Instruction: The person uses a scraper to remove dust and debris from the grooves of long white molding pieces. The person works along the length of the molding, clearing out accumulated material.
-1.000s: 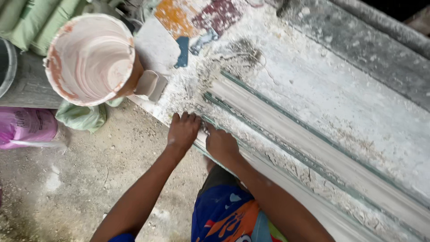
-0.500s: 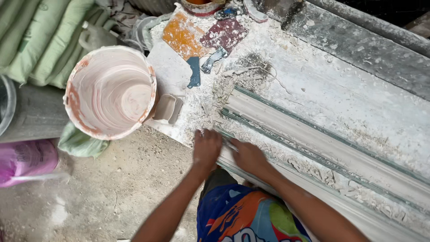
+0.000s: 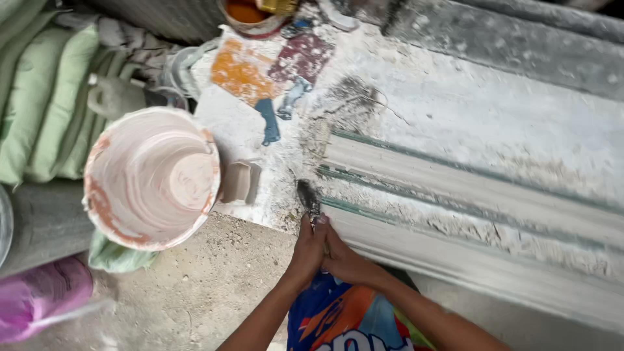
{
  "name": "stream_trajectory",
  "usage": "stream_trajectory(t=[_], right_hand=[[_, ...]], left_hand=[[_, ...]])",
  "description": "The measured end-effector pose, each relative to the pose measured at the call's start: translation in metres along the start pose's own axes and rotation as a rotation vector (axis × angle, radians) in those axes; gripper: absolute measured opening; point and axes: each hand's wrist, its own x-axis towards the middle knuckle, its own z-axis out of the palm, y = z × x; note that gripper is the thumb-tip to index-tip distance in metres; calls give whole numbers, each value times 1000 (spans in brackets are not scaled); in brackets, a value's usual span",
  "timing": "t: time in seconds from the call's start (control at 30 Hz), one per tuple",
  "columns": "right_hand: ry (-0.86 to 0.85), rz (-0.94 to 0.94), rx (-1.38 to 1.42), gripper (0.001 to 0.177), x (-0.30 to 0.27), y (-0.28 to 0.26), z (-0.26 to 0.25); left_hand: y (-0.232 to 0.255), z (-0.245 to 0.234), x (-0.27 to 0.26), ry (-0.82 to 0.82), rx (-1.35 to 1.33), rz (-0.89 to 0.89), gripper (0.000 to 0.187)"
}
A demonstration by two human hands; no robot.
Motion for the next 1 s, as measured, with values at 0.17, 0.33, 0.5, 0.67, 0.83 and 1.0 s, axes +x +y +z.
stream_trajectory(t=[0.17,0.33,0.5,0.67,0.83,1.0], right_hand=[[-139,-294,-369,68,-78,20,-54],[892,-174,-654,78,-108,187,-159],[1200,616,-249,129,-199,180,-195],[1196,594,52,136,-203,218,-211],[1209,561,43,136,-196,245,-216],[1234,538,86,136,-197,232,-212]], left_hand=[[3,-1,13,-279,390,156,58],[85,-40,23,-472,1151,448,55],[137,-51,55,-690,1522,484,50],[170,-61,79,-803,1573,698,43],[149,-9,91,-948,1548,822,43],[167,5,75,-975,1583,743,36]])
